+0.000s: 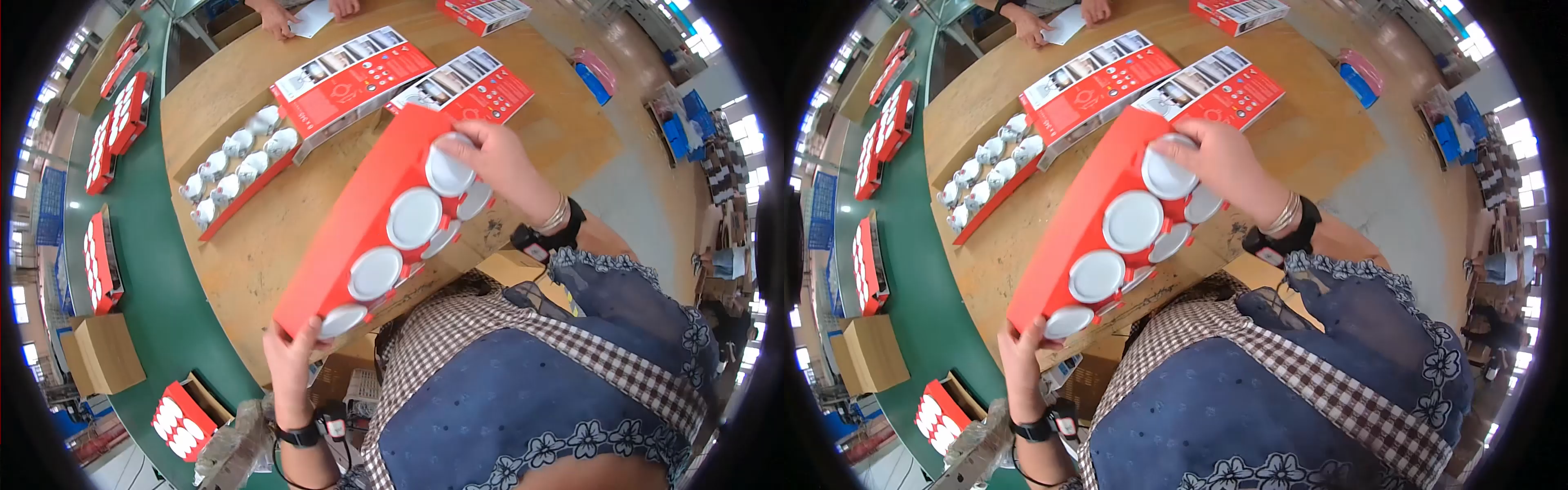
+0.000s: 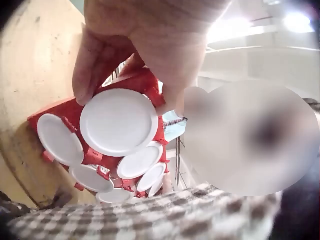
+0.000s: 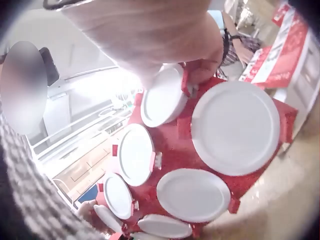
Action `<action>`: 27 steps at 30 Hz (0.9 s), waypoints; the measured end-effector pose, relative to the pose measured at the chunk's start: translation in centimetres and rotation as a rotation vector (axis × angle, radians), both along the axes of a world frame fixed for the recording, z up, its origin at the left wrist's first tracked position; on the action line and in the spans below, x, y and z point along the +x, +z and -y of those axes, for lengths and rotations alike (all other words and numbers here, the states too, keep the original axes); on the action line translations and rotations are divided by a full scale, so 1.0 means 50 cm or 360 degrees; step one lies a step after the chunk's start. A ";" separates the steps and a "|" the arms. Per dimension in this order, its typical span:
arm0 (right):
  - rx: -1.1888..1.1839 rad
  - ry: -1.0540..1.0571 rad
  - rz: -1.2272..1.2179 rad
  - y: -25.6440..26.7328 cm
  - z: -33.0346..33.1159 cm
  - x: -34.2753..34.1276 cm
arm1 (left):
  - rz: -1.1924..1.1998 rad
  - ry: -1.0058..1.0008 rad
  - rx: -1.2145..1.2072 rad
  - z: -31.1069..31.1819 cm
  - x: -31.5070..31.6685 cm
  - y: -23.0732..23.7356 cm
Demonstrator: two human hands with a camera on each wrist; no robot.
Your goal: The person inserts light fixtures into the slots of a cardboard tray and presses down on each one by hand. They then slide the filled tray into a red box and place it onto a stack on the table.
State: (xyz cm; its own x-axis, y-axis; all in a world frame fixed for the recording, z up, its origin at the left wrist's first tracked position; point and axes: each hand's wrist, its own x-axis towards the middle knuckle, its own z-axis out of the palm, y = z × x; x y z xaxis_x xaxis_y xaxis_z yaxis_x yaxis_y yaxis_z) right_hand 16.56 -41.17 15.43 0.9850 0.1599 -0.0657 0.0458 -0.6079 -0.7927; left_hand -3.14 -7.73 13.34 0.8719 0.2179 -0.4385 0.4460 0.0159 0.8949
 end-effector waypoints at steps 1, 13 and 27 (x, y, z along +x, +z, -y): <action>-0.0009 -0.0009 0.0005 0.013 0.016 0.014 | -0.0062 -0.0070 -0.0057 0.008 0.035 0.011; -0.0358 -0.0327 0.0265 0.056 0.304 0.403 | -0.0316 -0.0426 -0.0442 0.257 0.545 0.016; 0.0261 0.0141 -0.0562 -0.134 0.421 0.460 | 0.0233 0.0138 -0.0737 0.395 0.455 -0.196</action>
State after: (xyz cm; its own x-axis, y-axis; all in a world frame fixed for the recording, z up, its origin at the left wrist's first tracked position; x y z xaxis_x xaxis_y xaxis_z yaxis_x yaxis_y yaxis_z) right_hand 39.58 -62.21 8.73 0.8882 0.2799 -0.3645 -0.2003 -0.4780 -0.8552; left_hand 19.60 -27.49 3.55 0.9189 0.1033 -0.3807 0.2958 0.4582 0.8382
